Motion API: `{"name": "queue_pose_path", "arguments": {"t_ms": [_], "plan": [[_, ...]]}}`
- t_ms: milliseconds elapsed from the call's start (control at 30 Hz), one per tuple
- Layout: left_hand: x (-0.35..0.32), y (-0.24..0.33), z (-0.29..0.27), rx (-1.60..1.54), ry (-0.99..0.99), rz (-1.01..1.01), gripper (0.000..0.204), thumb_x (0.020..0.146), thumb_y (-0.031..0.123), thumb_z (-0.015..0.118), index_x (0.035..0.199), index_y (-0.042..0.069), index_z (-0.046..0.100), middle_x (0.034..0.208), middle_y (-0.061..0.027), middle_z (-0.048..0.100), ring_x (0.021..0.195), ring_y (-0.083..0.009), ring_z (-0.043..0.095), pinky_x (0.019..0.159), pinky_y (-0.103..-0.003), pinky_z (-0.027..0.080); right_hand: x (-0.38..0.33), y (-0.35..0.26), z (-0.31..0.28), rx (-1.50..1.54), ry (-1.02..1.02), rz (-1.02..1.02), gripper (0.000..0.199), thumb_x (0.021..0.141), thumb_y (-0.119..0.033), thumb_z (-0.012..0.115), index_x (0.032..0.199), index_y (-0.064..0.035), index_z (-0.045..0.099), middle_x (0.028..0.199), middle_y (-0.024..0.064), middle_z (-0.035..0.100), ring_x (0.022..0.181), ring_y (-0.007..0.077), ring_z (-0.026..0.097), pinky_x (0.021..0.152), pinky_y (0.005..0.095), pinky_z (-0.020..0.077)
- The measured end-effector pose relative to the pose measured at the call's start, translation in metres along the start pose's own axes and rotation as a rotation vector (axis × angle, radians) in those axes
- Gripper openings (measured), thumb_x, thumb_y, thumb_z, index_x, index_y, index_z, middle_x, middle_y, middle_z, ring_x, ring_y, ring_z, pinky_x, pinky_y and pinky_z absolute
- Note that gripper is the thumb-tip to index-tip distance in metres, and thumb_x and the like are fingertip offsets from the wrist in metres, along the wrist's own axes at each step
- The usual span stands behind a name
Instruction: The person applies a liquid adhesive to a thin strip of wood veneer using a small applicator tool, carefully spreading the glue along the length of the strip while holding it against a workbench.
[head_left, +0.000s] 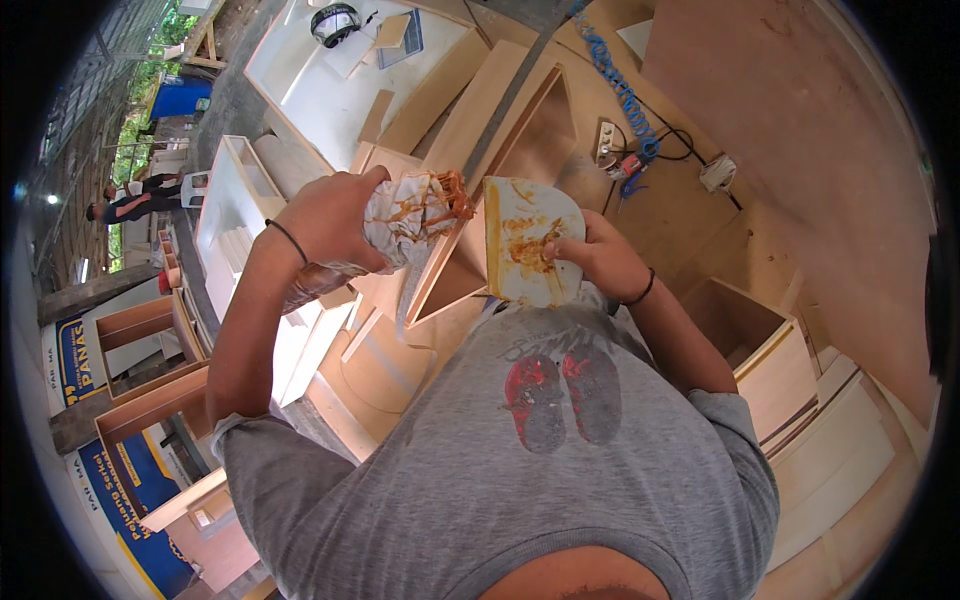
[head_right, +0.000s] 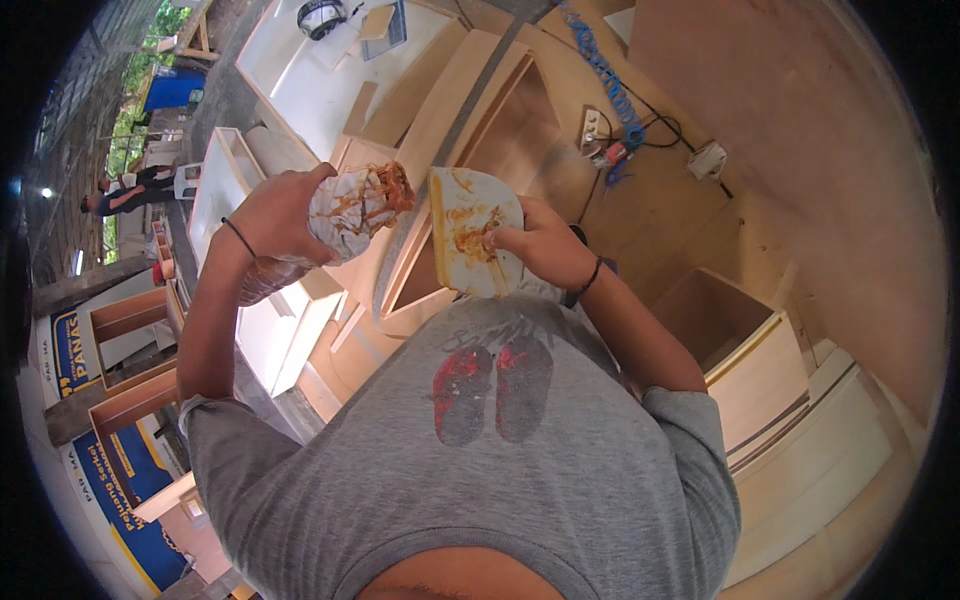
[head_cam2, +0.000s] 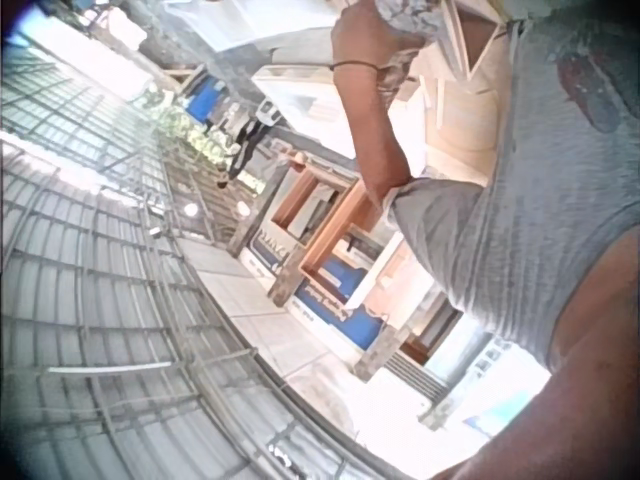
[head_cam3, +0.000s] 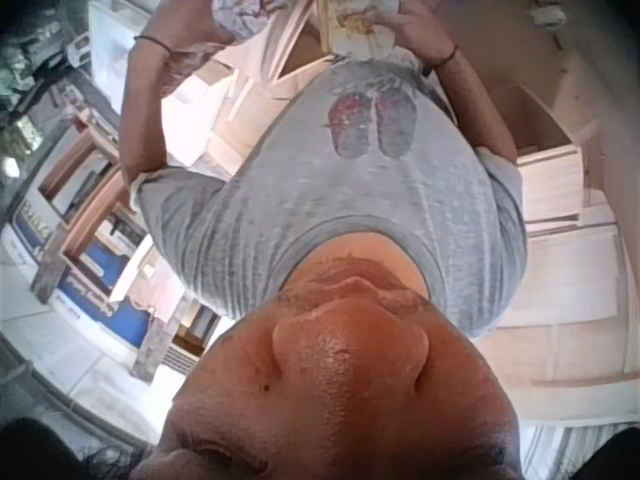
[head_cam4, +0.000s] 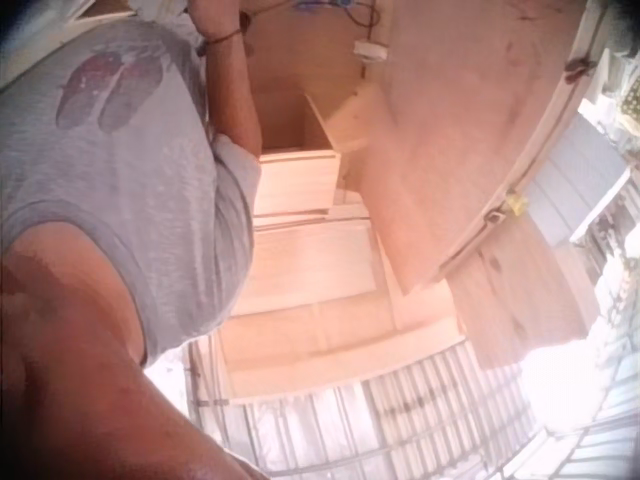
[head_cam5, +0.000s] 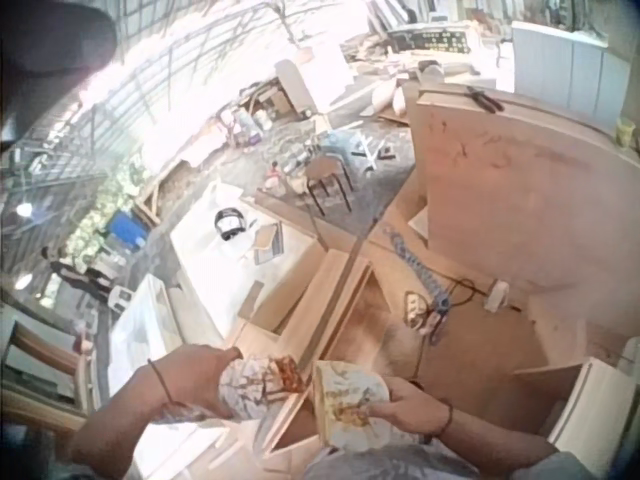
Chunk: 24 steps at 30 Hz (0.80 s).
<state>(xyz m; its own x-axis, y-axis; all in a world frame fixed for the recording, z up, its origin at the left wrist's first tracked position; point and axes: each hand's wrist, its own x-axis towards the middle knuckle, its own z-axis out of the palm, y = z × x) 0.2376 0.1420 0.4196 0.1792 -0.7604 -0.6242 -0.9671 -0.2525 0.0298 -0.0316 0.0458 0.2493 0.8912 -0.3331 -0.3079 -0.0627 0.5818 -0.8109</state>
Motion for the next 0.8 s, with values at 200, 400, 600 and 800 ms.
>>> {"name": "queue_pose_path", "arguments": {"t_ms": [200, 400, 600, 800], "plan": [[0.004, 0.012, -0.007, 0.074, -0.062, -0.033, 0.081, 0.048, 0.031, 0.085, 0.115, 0.000, 0.053, 0.092, -0.0221, 0.065, 0.090, -0.0384, 0.063, 0.079, -0.043, 0.051, 0.007, 0.002, -0.003, -0.025, -0.068, -0.027, 0.029, 0.081, -0.009, 0.059, 0.107, 0.0058, 0.061, 0.098, 0.0096, 0.067, 0.087, 0.0149, 0.063, 0.079, 0.0285, 0.0498], [0.008, 0.019, -0.009, 0.112, -0.078, -0.064, 0.078, 0.049, 0.031, 0.085, 0.114, 0.002, 0.052, 0.093, -0.0223, 0.065, 0.091, -0.0385, 0.063, 0.080, -0.043, 0.051, 0.010, 0.000, -0.005, -0.039, -0.119, -0.055, 0.031, 0.079, -0.009, 0.056, 0.106, 0.0052, 0.061, 0.094, 0.0090, 0.066, 0.084, 0.0149, 0.062, 0.078, 0.0290, 0.0495], [0.010, 0.015, -0.009, 0.085, -0.064, -0.058, 0.081, 0.047, 0.030, 0.083, 0.116, 0.001, 0.052, 0.091, -0.0232, 0.063, 0.091, -0.0398, 0.061, 0.081, -0.044, 0.049, 0.013, 0.001, -0.004, -0.085, -0.123, -0.055, 0.034, 0.080, -0.009, 0.056, 0.111, 0.0048, 0.058, 0.095, 0.0101, 0.066, 0.085, 0.0160, 0.062, 0.079, 0.0301, 0.0495], [0.009, 0.011, -0.008, 0.086, -0.059, -0.065, 0.081, 0.048, 0.031, 0.083, 0.117, 0.002, 0.052, 0.091, -0.0231, 0.063, 0.091, -0.0400, 0.061, 0.081, -0.044, 0.049, 0.017, 0.001, -0.002, -0.135, -0.131, -0.052, 0.032, 0.083, -0.005, 0.058, 0.113, 0.0050, 0.058, 0.101, 0.0086, 0.066, 0.091, 0.0139, 0.061, 0.082, 0.0290, 0.0491]]}}
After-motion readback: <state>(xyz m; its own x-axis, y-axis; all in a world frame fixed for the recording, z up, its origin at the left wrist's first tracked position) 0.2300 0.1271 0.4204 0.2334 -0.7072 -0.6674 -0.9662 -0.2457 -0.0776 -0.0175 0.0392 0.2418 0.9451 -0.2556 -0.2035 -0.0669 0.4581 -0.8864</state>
